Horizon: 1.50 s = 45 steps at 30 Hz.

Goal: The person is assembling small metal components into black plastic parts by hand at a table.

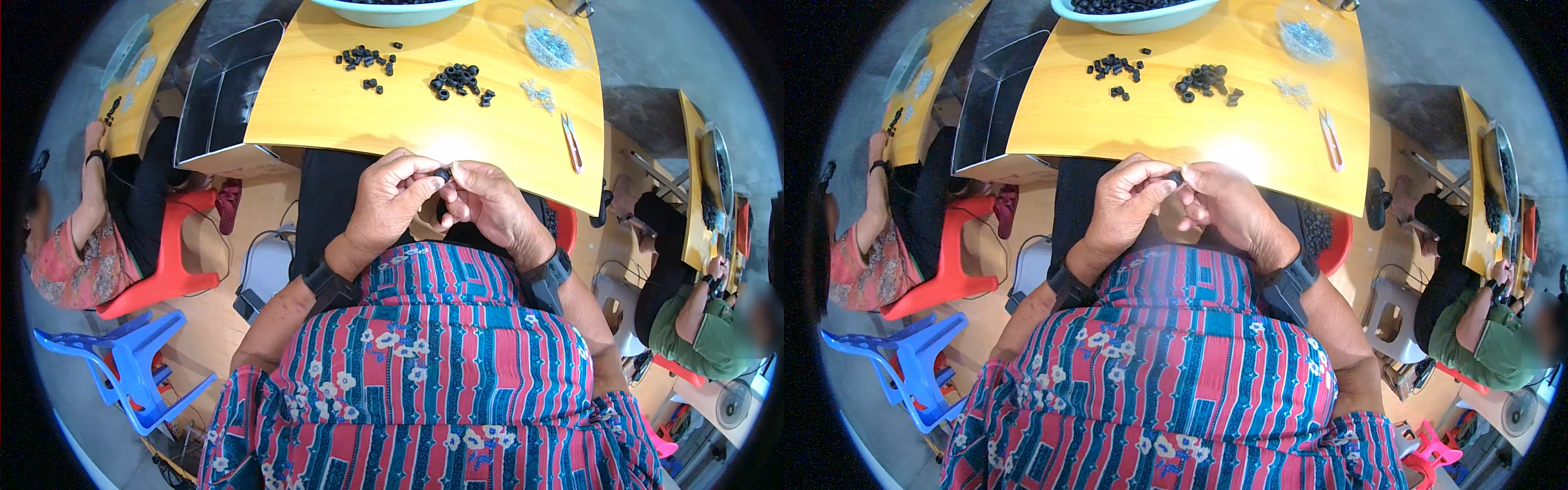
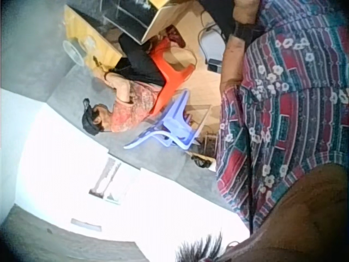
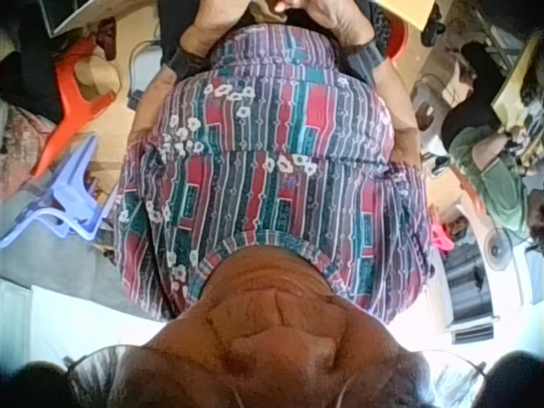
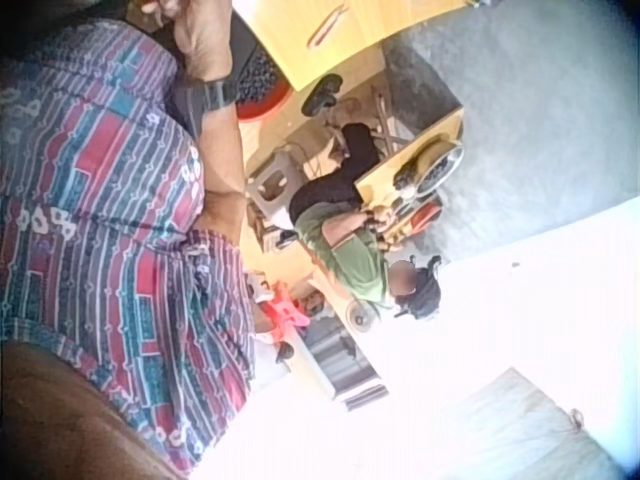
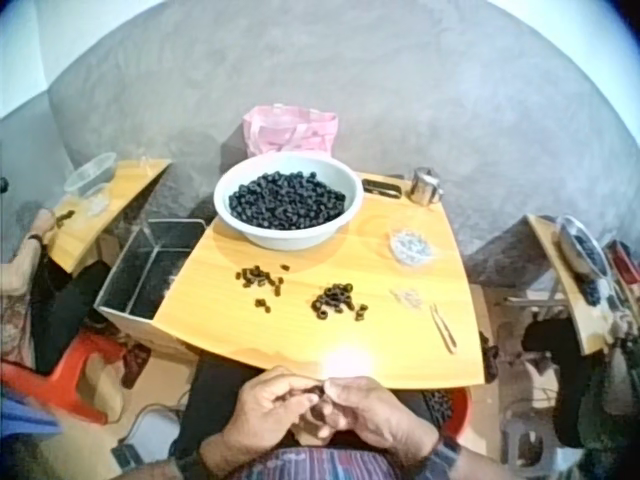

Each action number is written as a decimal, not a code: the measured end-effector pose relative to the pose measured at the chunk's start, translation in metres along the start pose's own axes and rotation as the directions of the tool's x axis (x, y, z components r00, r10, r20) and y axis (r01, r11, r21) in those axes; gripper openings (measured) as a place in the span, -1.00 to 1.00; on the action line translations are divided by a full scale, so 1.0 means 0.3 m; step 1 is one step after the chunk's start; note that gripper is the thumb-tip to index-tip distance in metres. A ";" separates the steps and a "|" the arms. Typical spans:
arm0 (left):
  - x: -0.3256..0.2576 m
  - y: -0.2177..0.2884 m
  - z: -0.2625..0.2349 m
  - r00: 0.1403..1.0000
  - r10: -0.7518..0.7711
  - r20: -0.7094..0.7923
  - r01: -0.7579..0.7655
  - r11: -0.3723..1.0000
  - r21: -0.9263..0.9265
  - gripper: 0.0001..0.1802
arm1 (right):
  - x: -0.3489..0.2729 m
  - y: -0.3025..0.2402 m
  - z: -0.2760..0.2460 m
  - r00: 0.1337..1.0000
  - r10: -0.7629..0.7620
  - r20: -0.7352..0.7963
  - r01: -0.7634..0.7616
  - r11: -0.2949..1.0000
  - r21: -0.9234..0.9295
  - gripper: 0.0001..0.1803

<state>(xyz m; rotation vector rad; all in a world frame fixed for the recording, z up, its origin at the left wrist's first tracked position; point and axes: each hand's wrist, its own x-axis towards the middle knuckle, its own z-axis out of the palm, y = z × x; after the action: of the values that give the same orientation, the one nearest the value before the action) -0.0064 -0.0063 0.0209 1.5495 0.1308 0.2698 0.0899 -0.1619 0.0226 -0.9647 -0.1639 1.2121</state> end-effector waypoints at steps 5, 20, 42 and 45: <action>-0.007 -0.030 -0.005 0.999 -0.032 0.005 0.032 0.999 -0.027 -0.82 | -0.003 -0.008 0.034 0.982 -0.045 -0.183 0.025 0.994 -0.110 -0.74; -0.003 -0.025 0.002 0.982 -0.184 0.047 0.189 0.972 -0.137 -0.78 | 0.005 -0.007 0.011 0.955 -0.239 -0.179 0.203 0.959 -0.198 -0.95; -0.005 -0.041 0.010 0.999 -0.038 -0.009 0.037 0.996 -0.075 -0.78 | 0.005 0.009 -0.024 0.998 -0.016 0.055 0.012 0.998 0.070 -0.65; -0.005 -0.036 0.011 0.999 -0.042 -0.003 0.041 0.993 -0.114 -0.78 | 0.005 0.009 -0.030 0.997 -0.012 0.073 0.007 0.998 0.069 -0.65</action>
<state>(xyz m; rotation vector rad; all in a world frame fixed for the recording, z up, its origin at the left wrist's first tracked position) -0.0061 -0.0098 0.0099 1.4311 0.1495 0.2447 0.0936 -0.1655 0.0147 -0.8593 -0.1832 1.2372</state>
